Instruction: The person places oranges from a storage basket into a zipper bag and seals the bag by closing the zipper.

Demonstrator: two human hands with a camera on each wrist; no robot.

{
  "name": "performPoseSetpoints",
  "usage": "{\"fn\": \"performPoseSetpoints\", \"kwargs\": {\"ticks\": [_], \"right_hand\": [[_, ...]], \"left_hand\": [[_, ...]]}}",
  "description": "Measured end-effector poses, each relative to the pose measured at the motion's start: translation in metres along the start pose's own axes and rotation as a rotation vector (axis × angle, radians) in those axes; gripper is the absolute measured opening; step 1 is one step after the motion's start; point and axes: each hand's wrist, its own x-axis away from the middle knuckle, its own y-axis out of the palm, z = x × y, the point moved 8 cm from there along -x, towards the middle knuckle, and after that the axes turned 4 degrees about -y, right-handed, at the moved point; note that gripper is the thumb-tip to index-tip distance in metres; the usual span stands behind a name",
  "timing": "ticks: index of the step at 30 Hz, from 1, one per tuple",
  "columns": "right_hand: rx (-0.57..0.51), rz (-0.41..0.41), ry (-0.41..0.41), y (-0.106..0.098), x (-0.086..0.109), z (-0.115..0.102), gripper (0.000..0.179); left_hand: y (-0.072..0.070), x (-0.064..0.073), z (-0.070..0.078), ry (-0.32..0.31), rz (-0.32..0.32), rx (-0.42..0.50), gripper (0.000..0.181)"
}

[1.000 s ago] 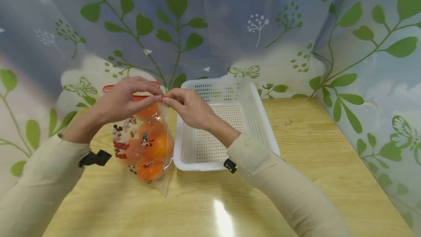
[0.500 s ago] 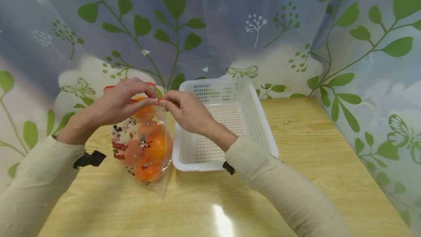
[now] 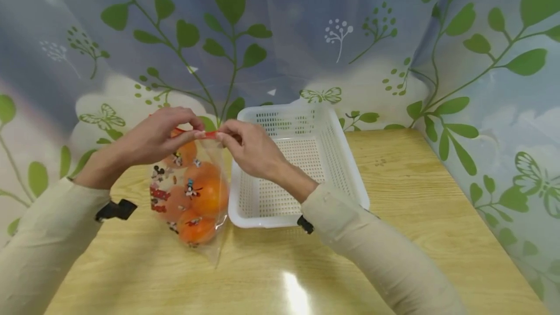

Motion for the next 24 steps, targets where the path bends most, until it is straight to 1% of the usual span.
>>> {"fn": "performPoseSetpoints", "kwargs": {"ticks": [6, 12, 17, 21, 24], "right_hand": [[-0.01, 0.002, 0.006, -0.001, 0.002, 0.001, 0.016], [-0.01, 0.018, 0.035, -0.006, 0.005, 0.005, 0.015], [-0.009, 0.038, 0.055, -0.009, 0.006, 0.009, 0.015], [-0.022, 0.046, 0.072, -0.011, 0.007, 0.012, 0.015], [-0.06, 0.053, 0.099, -0.014, 0.01, 0.018, 0.015]], "left_hand": [[0.001, 0.003, -0.009, -0.039, -0.019, -0.021, 0.005], [0.002, 0.0, -0.014, -0.04, -0.028, -0.067, 0.005], [0.003, 0.001, -0.024, -0.062, -0.024, -0.093, 0.004], [0.004, 0.005, -0.04, -0.118, -0.027, -0.109, 0.006], [0.006, 0.01, -0.054, -0.199, -0.048, -0.079, 0.009]]}}
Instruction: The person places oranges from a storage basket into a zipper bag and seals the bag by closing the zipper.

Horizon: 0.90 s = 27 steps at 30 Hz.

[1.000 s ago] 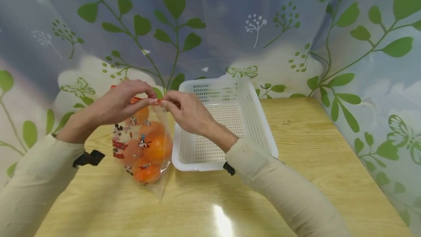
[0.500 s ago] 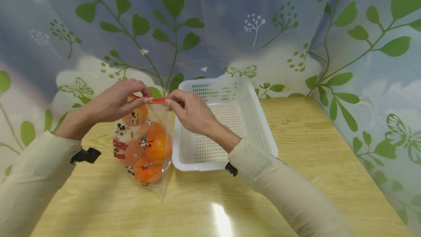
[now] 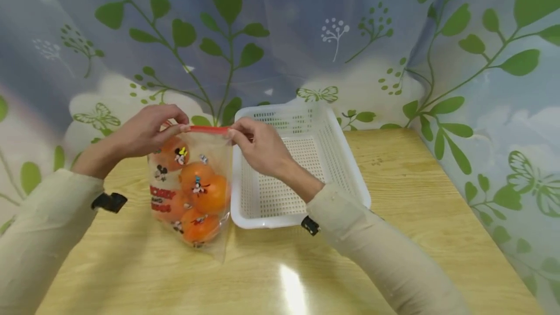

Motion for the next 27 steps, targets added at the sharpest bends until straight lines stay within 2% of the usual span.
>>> {"fn": "performPoseSetpoints", "kwargs": {"ticks": [3, 5, 10, 15, 21, 27], "right_hand": [[-0.052, -0.004, 0.03, 0.001, -0.001, 0.005, 0.015], [-0.091, -0.016, 0.052, 0.002, -0.001, 0.008, 0.016], [-0.16, -0.043, 0.131, 0.006, -0.004, 0.016, 0.019], [-0.207, -0.073, 0.216, 0.013, -0.014, 0.022, 0.03], [-0.131, -0.05, 0.192, 0.015, -0.024, 0.017, 0.024], [-0.076, -0.028, 0.137, 0.014, -0.022, 0.007, 0.021]], "left_hand": [[0.003, 0.006, -0.012, -0.093, -0.052, 0.041, 0.011], [0.005, 0.008, -0.014, -0.127, -0.078, 0.044, 0.012], [0.003, 0.011, -0.011, -0.107, -0.065, -0.033, 0.012], [0.001, 0.014, -0.014, -0.133, -0.059, -0.064, 0.011], [-0.001, 0.021, -0.019, -0.116, -0.056, -0.054, 0.013], [-0.007, 0.023, -0.015, -0.051, -0.004, -0.149, 0.008]]}}
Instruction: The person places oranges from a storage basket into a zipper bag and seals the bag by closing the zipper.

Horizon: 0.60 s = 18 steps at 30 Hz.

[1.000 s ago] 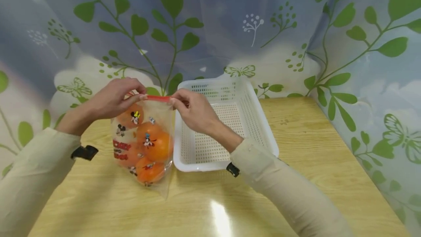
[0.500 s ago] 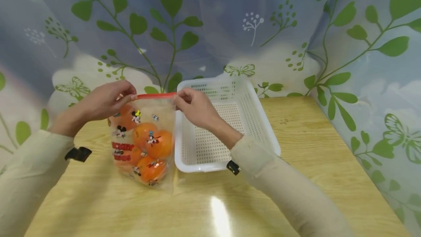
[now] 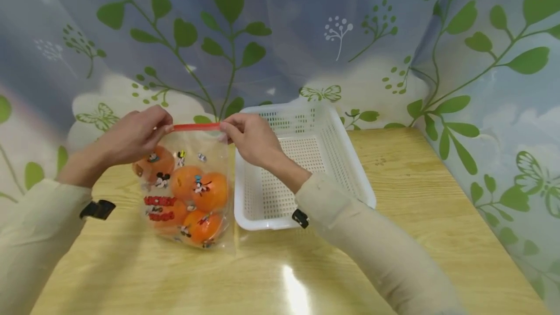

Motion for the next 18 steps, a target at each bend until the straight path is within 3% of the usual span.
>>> {"fn": "performPoseSetpoints", "kwargs": {"ticks": [7, 18], "right_hand": [[0.014, 0.013, -0.013, -0.003, 0.002, 0.001, 0.02], [-0.045, 0.022, 0.02, -0.008, 0.005, 0.012, 0.02]], "left_hand": [[-0.002, 0.004, -0.005, 0.017, 0.035, -0.064, 0.006], [-0.006, 0.022, -0.039, -0.054, 0.061, -0.096, 0.006]]}}
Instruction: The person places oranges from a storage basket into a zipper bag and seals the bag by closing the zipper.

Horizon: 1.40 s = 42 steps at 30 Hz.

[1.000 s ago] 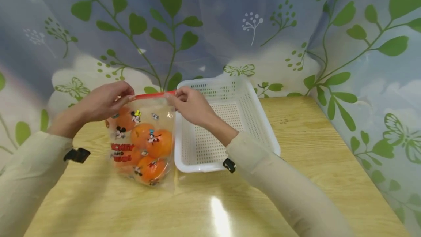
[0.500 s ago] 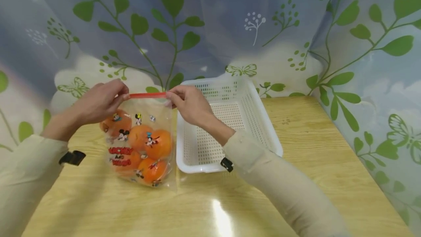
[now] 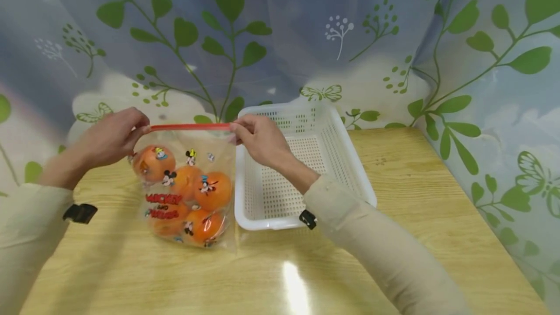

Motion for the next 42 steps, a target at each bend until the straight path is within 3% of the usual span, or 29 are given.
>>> {"fn": "performPoseSetpoints", "kwargs": {"ticks": [8, 15, 23, 29, 37, 42], "right_hand": [[0.003, 0.018, 0.033, -0.006, -0.001, 0.009, 0.021], [-0.009, 0.04, 0.051, -0.008, -0.002, 0.013, 0.02], [0.001, 0.032, 0.055, -0.009, -0.002, 0.012, 0.021], [0.012, 0.01, 0.063, -0.007, -0.004, 0.012, 0.02], [0.013, 0.005, 0.091, -0.003, -0.012, 0.015, 0.022], [0.008, -0.005, 0.125, 0.002, -0.018, 0.018, 0.021]], "left_hand": [[0.0, 0.013, -0.027, -0.055, -0.015, -0.006, 0.01], [0.005, 0.027, -0.05, -0.118, -0.042, 0.081, 0.013], [0.005, 0.032, -0.052, -0.16, -0.027, 0.109, 0.017], [0.007, 0.045, -0.058, -0.259, 0.025, 0.216, 0.024], [0.01, 0.058, -0.063, -0.328, 0.08, 0.336, 0.028], [0.009, 0.064, -0.068, -0.365, 0.115, 0.328, 0.028]]}}
